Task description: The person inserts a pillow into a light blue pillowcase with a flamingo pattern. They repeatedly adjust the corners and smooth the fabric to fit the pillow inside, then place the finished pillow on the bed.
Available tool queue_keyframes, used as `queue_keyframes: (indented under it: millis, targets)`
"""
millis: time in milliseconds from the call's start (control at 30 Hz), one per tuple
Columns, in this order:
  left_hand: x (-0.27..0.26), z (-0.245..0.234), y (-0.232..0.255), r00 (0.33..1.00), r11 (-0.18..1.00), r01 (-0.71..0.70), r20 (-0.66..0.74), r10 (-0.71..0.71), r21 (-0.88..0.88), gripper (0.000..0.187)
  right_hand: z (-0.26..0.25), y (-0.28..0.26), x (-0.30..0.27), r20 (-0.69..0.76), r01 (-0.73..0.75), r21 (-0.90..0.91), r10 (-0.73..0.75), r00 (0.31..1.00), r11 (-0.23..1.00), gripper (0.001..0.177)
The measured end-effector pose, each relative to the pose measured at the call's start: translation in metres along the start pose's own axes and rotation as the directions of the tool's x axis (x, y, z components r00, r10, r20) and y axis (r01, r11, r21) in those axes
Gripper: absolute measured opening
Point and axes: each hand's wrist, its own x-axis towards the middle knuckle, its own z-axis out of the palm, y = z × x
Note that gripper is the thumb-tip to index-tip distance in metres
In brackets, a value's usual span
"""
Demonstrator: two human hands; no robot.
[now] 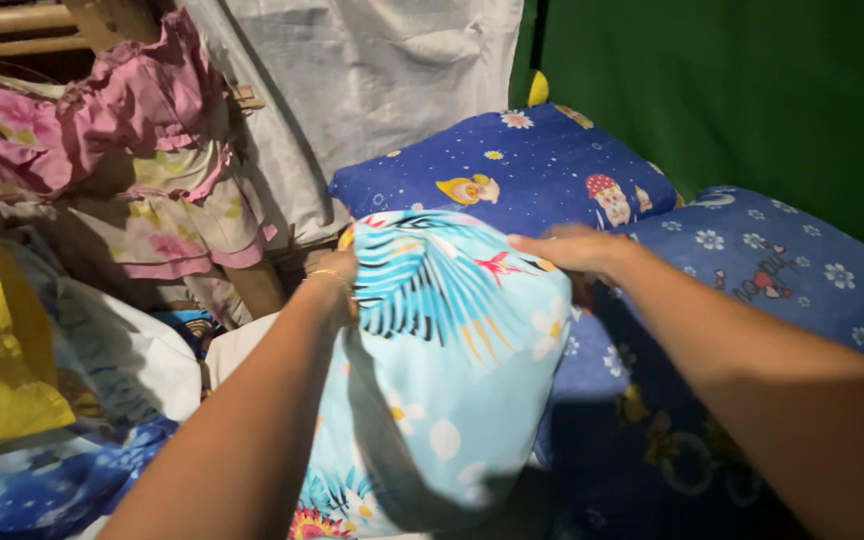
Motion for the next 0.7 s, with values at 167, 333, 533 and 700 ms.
queue_keyframes:
  millis: [167,333,533,700]
  targets:
    - [-0.086,0.025,0.062,0.984,0.979,-0.050,0.157,0.082,-0.198,0.035,0.007,0.018,0.015,0.317,-0.336,0.432,0.208,0.925,0.837,0.046]
    - [-0.095,0.034,0.145,0.916,0.914,-0.316,0.167,0.364,-0.256,0.036,0.007,-0.034,0.072,-0.200,0.232,0.685,-0.129,0.971,0.691,0.020]
    - [-0.074,0.096,0.170,0.707,0.733,-0.680,-0.234,0.668,0.037,0.051,-0.053,-0.094,0.087,-0.133,0.148,0.988,-0.265,0.955,0.038,0.052]
    - [-0.073,0.138,0.089,0.829,0.821,-0.013,0.453,0.328,-0.571,0.042,-0.043,-0.065,0.026,0.010,0.046,0.759,-0.083,0.997,0.650,0.071]
